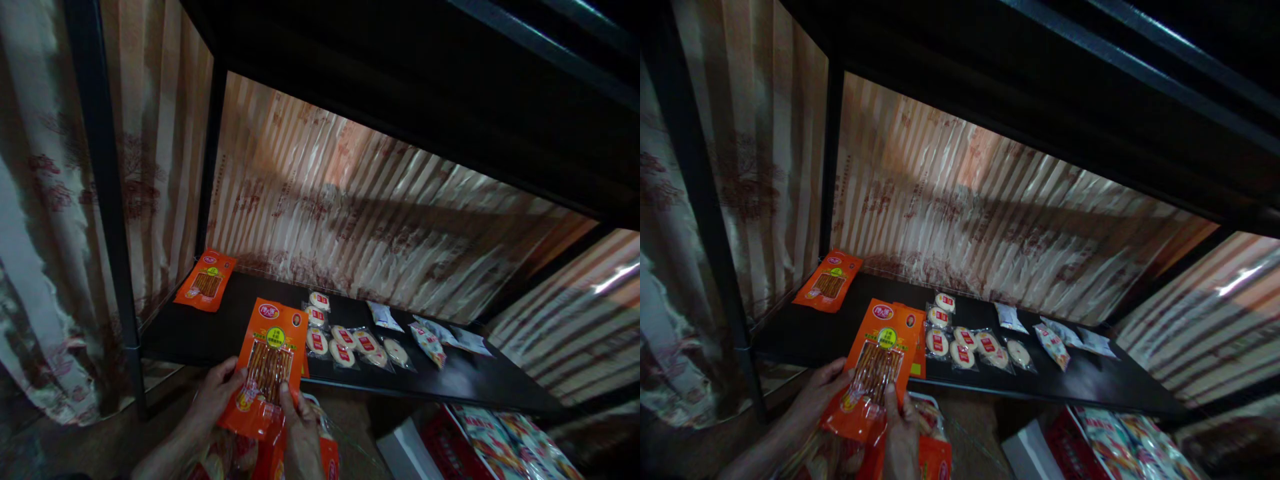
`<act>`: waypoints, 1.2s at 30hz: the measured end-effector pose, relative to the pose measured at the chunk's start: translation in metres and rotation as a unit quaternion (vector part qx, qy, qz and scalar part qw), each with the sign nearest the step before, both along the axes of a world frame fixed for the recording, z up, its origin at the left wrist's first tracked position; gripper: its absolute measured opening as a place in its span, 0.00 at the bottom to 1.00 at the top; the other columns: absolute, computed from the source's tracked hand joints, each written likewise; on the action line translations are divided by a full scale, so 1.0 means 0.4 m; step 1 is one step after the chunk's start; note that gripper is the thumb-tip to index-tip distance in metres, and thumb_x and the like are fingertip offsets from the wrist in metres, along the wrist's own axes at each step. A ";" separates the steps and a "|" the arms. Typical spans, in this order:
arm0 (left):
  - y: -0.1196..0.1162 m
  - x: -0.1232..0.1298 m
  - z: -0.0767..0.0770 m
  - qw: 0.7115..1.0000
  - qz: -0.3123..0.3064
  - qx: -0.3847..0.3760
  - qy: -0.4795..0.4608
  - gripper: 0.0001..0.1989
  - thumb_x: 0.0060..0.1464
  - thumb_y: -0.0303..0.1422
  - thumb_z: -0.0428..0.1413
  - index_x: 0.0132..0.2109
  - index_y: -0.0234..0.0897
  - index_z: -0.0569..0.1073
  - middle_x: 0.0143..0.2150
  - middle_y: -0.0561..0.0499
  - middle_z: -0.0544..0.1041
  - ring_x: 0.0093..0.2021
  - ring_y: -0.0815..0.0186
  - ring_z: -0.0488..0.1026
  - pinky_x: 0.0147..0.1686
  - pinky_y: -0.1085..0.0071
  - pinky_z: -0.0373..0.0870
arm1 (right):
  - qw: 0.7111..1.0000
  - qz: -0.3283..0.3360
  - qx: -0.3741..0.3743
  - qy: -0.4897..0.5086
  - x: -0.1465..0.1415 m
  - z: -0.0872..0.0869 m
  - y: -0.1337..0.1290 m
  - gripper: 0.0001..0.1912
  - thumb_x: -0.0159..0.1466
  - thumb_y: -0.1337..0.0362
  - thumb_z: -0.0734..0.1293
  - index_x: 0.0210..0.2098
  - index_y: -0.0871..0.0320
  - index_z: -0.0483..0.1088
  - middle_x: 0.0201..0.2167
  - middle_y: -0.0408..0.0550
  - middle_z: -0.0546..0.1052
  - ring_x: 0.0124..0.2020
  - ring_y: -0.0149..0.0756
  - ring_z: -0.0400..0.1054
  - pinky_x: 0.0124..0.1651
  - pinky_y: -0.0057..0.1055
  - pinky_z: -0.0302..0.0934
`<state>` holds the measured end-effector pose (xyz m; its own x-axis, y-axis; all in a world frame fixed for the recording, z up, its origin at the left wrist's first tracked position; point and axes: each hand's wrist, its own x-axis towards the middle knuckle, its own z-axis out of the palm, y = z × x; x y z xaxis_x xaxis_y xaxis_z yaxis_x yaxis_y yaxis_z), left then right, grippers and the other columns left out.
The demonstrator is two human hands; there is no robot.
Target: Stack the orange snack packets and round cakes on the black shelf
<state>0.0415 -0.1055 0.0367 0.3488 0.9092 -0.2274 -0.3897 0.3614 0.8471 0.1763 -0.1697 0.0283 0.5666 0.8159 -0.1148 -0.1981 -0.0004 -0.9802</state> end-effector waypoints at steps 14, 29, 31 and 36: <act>-0.020 -0.018 -0.032 0.994 0.090 0.046 0.047 0.19 0.43 0.49 0.59 0.30 0.36 0.69 0.24 0.56 0.70 0.27 0.68 0.67 0.29 0.74 0.65 | 0.991 0.085 -0.012 0.099 -0.041 0.010 0.010 0.14 0.50 0.51 0.71 0.32 0.52 0.75 0.36 0.45 0.80 0.40 0.41 0.74 0.45 0.35 0.65; -0.026 -0.007 -0.064 0.982 0.133 0.086 0.101 0.18 0.49 0.48 0.55 0.31 0.36 0.70 0.25 0.55 0.70 0.27 0.67 0.68 0.29 0.73 0.66 | 0.998 0.050 -0.024 0.040 -0.034 -0.030 0.018 0.16 0.50 0.47 0.70 0.29 0.53 0.76 0.33 0.45 0.80 0.37 0.42 0.74 0.41 0.33 0.66; -0.026 -0.008 -0.065 0.983 0.133 0.084 0.098 0.18 0.49 0.48 0.54 0.32 0.36 0.70 0.25 0.55 0.70 0.27 0.66 0.68 0.28 0.73 0.66 | 0.999 0.043 -0.021 0.022 -0.035 -0.026 0.018 0.17 0.51 0.47 0.69 0.32 0.53 0.76 0.34 0.45 0.80 0.38 0.42 0.74 0.39 0.32 0.66; -0.025 -0.012 -0.068 0.981 0.143 0.077 0.110 0.18 0.50 0.48 0.54 0.31 0.37 0.69 0.25 0.56 0.70 0.26 0.68 0.67 0.27 0.74 0.65 | 0.998 0.040 -0.029 -0.026 -0.040 -0.004 0.020 0.18 0.53 0.46 0.67 0.31 0.52 0.77 0.30 0.43 0.80 0.35 0.41 0.74 0.36 0.31 0.66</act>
<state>0.0369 -0.1154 0.0095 0.0329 0.9922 -0.1202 -0.2583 0.1246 0.9580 0.1601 -0.1615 0.0267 0.5068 0.8513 -0.1358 -0.1447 -0.0713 -0.9869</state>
